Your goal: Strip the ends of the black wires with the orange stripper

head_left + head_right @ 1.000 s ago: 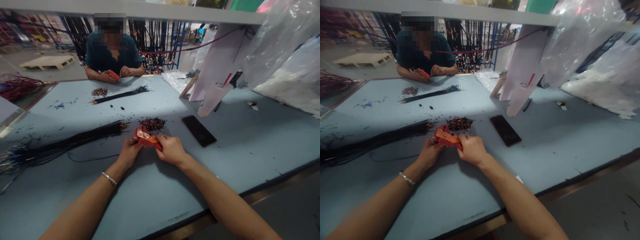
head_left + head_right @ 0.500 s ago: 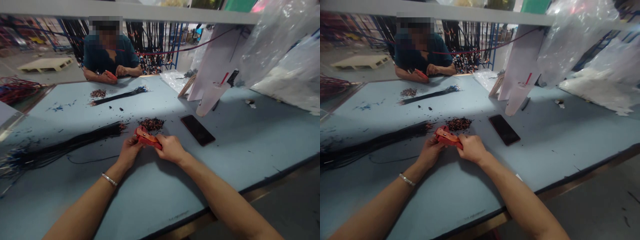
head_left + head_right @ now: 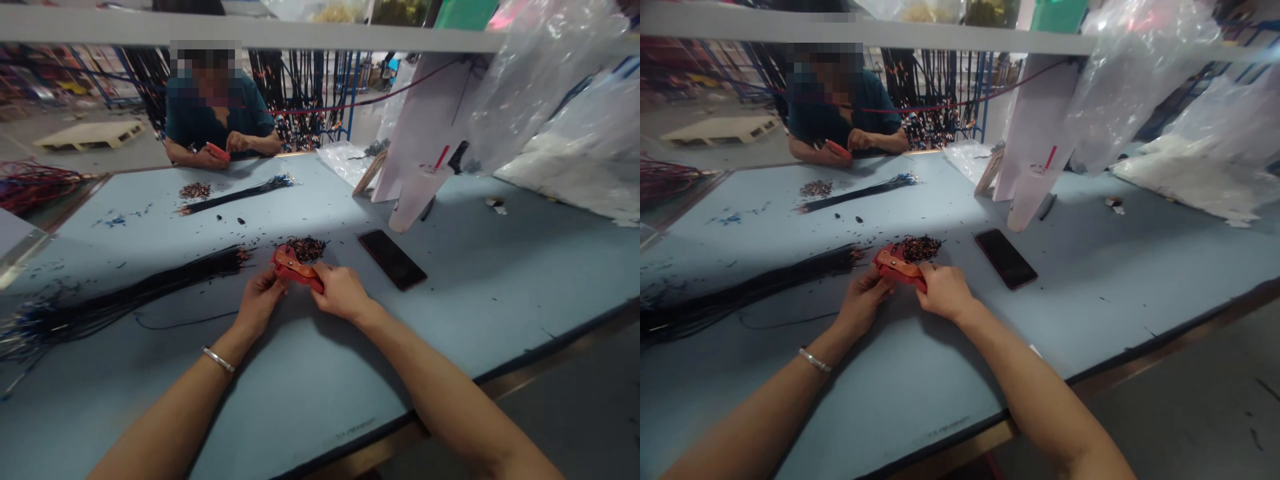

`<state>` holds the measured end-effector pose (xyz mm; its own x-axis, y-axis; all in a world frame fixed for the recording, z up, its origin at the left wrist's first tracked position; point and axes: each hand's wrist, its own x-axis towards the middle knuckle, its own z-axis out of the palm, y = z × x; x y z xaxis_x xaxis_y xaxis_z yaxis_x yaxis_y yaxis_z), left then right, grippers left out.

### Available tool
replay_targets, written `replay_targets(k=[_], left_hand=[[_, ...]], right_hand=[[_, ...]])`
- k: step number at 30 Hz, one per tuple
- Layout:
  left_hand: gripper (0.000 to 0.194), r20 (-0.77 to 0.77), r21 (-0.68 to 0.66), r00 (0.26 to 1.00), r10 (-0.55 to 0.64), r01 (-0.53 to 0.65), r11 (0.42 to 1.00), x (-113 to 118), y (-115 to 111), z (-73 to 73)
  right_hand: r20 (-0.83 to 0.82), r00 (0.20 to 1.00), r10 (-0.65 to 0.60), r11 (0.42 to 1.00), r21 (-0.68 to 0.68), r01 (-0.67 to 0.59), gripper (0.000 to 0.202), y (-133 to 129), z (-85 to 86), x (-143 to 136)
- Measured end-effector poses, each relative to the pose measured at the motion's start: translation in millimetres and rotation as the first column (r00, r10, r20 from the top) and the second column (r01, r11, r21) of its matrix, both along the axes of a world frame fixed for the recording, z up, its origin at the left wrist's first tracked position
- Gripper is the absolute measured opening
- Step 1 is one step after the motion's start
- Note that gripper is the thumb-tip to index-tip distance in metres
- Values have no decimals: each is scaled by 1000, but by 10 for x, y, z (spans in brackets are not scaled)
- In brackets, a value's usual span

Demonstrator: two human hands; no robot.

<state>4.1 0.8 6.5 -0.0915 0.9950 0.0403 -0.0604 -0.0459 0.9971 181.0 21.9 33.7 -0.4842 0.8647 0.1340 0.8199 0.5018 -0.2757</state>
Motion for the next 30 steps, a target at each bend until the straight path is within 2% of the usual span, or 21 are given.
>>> replay_targets(k=[3, 7, 9, 10, 11, 12, 13, 15, 16, 17, 19, 22, 24, 27, 29, 30], left_hand=[[25, -25, 24, 999, 39, -38, 999, -21, -3, -22], [18, -102, 60, 983, 150, -144, 988, -23, 4, 1], [17, -187, 71, 964, 187, -177, 982, -11, 3, 32], [17, -230, 84, 952, 201, -187, 979, -4, 1, 48], [17, -266, 104, 940, 213, -192, 976, 4, -3, 61], [16, -292, 130, 930, 225, -195, 972, 11, -7, 72], [16, -308, 155, 922, 235, -195, 968, 17, -12, 80], [16, -322, 187, 911, 257, -205, 961, 22, -19, 87], [16, -330, 190, 906, 265, -211, 959, 21, -20, 87], [15, -340, 188, 901, 270, -216, 958, 17, -20, 85], [15, -353, 182, 895, 271, -219, 959, 5, -14, 74], [14, -360, 161, 894, 267, -222, 961, -16, 4, 53], [14, -362, 145, 894, 265, -226, 963, -23, 12, 44], [15, -348, 139, 898, 269, -234, 962, -23, 11, 53], [16, -324, 144, 901, 289, -255, 956, -21, 6, 67], [16, -314, 148, 899, 307, -273, 951, -22, 4, 73]], right_hand=[[-27, 999, -29, 1000, 12, 29, 30, -5, 21, 13], [-115, 992, -44, 999, -17, 42, 32, 7, 106, 36], [-233, 969, -83, 988, -149, 49, 25, 37, 170, 44], [-336, 934, -117, 961, -276, 21, 22, 58, 199, 45], [-459, 872, -171, 904, -425, -47, 19, 81, 221, 43], [-576, 777, -254, 808, -568, -157, 18, 104, 232, 38], [-651, 668, -361, 685, -671, -284, 19, 126, 230, 31], [-661, 482, -575, 457, -748, -481, 26, 156, 191, 17], [-630, 429, -647, 382, -755, -533, 30, 163, 157, 13], [-605, 391, -693, 335, -751, -569, 32, 164, 119, 15], [-602, 335, -725, 297, -712, -637, 33, 153, 46, 37], [-667, 259, -699, 360, -640, -678, 30, 130, -4, 117], [-699, 264, -665, 429, -646, -631, 26, 126, 11, 192], [-719, 386, -577, 549, -692, -469, 21, 135, 90, 318], [-708, 540, -454, 683, -666, -299, 22, 132, 169, 402], [-665, 649, -368, 761, -617, -200, 22, 123, 214, 440]])
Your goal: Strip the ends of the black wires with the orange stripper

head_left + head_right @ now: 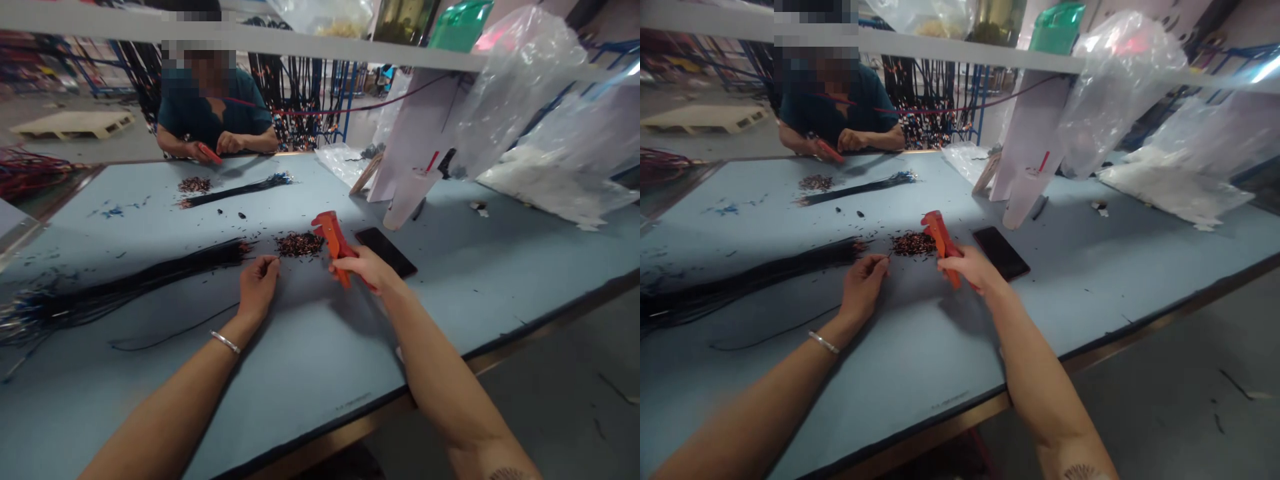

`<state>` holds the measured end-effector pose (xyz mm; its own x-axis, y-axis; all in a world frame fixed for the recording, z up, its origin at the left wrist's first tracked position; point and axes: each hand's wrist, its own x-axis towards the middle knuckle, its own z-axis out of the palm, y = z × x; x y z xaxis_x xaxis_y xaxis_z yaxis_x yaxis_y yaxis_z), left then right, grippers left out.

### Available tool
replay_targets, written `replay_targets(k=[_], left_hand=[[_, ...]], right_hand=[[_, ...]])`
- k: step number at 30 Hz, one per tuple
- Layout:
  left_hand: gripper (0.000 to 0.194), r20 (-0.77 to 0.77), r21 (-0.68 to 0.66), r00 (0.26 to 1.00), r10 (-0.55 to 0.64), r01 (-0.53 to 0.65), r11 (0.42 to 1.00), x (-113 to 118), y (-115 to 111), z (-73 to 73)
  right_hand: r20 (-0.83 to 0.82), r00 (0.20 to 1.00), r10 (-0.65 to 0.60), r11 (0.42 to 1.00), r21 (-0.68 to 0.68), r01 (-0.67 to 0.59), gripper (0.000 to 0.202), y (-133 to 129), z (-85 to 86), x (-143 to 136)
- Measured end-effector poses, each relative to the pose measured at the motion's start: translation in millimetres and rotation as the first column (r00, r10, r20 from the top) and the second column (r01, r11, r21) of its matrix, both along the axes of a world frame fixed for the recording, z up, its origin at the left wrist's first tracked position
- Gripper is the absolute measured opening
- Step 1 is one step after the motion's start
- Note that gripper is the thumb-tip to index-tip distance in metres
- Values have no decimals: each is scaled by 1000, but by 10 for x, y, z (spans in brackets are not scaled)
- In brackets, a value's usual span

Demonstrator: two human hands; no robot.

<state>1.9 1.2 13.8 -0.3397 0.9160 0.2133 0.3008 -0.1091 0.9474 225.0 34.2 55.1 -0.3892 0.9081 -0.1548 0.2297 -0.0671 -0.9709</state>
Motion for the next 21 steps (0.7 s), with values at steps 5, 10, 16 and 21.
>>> replay_targets(k=[5, 10, 16, 21], left_hand=[[16, 16, 31, 995, 100, -100, 994, -28, 14, -11], [17, 1, 20, 993, 116, -116, 993, -39, 32, -26], [16, 2, 8, 995, 101, -101, 995, -17, 25, 8], [17, -13, 19, 996, 90, -90, 996, -20, 19, 19]], right_hand=[[757, 641, -128, 882, 383, -276, 22, -102, 219, 157], [888, 427, -172, 855, 350, -383, 37, -153, 316, 349], [939, 219, -266, 831, 338, -442, 31, -211, 224, 235], [868, 271, -416, 804, 490, -336, 32, -220, 13, -211]])
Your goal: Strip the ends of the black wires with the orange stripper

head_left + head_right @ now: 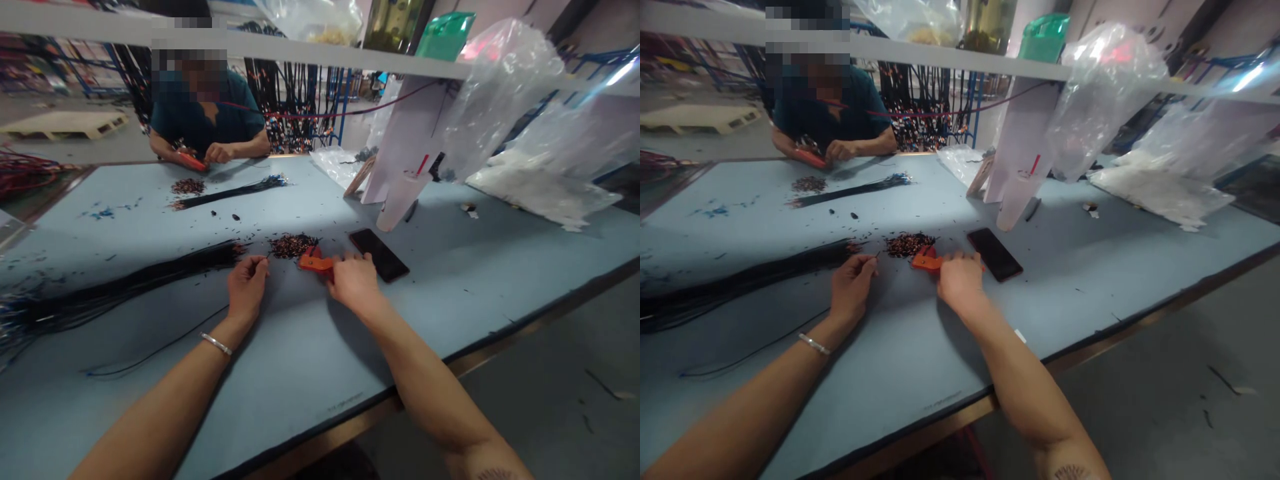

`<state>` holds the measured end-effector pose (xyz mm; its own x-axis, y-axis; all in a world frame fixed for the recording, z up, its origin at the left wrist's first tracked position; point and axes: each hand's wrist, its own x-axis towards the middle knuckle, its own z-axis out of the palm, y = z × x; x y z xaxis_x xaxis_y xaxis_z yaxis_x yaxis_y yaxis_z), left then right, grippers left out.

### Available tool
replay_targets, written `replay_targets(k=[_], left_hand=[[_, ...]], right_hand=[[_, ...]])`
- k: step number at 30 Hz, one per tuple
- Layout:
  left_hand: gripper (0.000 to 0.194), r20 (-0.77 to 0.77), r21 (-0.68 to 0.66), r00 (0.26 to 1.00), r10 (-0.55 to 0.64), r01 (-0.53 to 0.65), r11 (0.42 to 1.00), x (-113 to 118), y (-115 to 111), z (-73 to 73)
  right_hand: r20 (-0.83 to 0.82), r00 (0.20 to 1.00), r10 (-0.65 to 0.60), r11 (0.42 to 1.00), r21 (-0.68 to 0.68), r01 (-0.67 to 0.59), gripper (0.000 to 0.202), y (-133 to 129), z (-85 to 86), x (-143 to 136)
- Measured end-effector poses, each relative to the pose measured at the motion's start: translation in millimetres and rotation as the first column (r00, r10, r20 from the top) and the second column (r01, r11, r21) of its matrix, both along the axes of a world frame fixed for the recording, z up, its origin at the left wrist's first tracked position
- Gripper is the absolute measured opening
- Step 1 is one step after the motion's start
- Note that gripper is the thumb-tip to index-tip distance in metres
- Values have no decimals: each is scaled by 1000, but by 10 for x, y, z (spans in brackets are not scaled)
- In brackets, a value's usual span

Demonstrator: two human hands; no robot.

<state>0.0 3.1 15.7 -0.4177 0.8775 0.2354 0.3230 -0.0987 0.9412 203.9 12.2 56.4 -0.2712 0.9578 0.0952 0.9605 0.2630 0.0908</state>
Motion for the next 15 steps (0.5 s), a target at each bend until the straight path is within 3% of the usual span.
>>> replay_targets(k=[3, 7, 11, 15], left_hand=[[17, 6, 0, 1000, 3, -3, 1000, -8, 3, -8], [17, 2, 8, 1000, 10, -10, 1000, -23, 17, -45], [17, 8, 40, 1000, 26, -27, 999, -35, 25, -80], [16, 28, 68, 997, 78, -79, 994, -40, 23, -81]], right_hand=[[-55, 997, -59, 996, 60, 63, 35, 58, -47, -61], [-104, 989, -109, 991, 66, 117, 38, 82, 30, 118], [-152, 984, 87, 995, -34, -93, 34, 17, 131, 259], [-260, 907, 331, 919, -127, -372, 43, -74, 173, 227]])
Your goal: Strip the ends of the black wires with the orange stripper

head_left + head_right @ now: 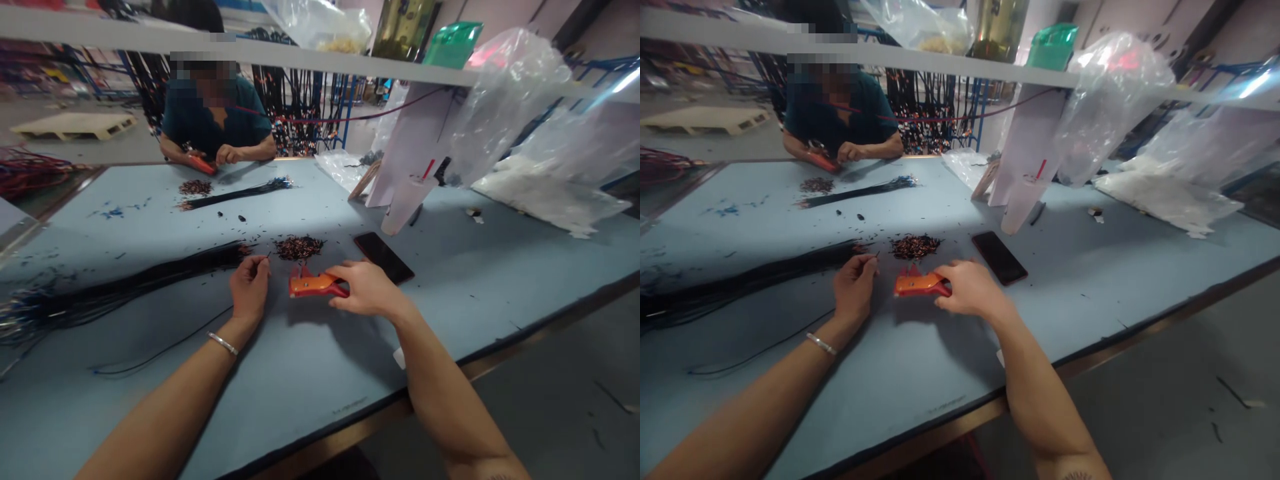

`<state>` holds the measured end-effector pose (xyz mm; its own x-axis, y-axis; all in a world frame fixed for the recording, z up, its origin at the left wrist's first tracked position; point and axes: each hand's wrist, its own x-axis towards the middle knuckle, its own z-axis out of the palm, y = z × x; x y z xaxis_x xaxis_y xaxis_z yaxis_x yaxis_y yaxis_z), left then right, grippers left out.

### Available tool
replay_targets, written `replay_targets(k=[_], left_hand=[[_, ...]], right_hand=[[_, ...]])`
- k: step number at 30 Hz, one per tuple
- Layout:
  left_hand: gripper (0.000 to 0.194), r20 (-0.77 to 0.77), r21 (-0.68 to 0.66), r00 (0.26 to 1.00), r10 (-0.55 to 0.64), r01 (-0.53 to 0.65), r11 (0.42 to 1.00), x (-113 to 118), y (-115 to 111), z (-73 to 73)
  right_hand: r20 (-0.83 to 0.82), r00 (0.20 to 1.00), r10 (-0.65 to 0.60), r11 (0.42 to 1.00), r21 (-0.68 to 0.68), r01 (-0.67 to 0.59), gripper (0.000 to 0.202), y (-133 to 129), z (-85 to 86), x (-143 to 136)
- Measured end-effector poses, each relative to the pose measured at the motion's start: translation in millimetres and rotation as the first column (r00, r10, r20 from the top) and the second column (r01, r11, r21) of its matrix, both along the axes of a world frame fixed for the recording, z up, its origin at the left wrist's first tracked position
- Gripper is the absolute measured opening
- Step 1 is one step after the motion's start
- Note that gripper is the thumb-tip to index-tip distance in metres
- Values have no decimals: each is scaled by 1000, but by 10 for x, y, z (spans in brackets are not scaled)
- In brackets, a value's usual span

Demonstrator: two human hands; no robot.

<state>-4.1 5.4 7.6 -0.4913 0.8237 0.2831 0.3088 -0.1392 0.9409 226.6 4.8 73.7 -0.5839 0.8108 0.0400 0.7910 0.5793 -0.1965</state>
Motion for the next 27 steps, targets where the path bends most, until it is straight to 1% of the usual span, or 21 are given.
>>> replay_targets(k=[2, 4, 5, 6, 9, 10, 11, 12, 15, 18, 20, 24, 27], left_hand=[[14, 15, 4, 1000, 26, -26, 1000, -4, 3, 2], [14, 29, 6, 999, 36, -36, 999, -10, 12, -2], [14, 36, 6, 999, 37, -37, 999, -12, 17, -7], [14, 44, 3, 998, 35, -35, 999, -15, 22, -13], [14, 71, -2, 997, 16, -16, 1000, -17, 32, -30], [15, 74, 1, 997, 11, -11, 1000, -17, 33, -33], [15, 74, 5, 997, 6, -6, 1000, -16, 33, -35], [15, 71, 8, 997, 4, -4, 1000, -15, 33, -36], [15, 66, 1, 998, 8, -8, 1000, -13, 33, -35], [15, 64, -18, 998, -1, 2, 1000, -9, 27, -23], [15, 53, -25, 998, -20, 21, 999, -4, 17, -3], [15, -8, -31, 996, -94, 94, 995, 11, -11, 51], [16, -16, -42, 993, -121, 120, 992, 20, -22, 68]], right_hand=[[-13, 993, 115, 992, -43, -116, 46, -34, -12, -69], [5, 987, 163, 984, -69, -162, 44, -49, -48, -161], [21, 988, 150, 986, -73, -149, 42, -47, -72, -210], [42, 993, 112, 992, -68, -109, 38, -39, -98, -255], [104, 990, -93, 996, 12, 92, 29, 10, -153, -332], [114, 983, -144, 989, 38, 140, 28, 28, -157, -326], [117, 979, -167, 985, 50, 162, 28, 44, -151, -301], [111, 980, -165, 986, 48, 161, 28, 57, -138, -259], [74, 994, -82, 996, -19, 84, 32, 81, -78, -77], [123, 991, -52, 998, -29, 56, 32, 105, -65, 56], [140, 988, -64, 998, -18, 67, 30, 125, -104, 61], [120, 975, -187, 981, 67, 180, 30, 155, -199, -42], [70, 978, -195, 979, 78, 189, 30, 137, -191, -75]])
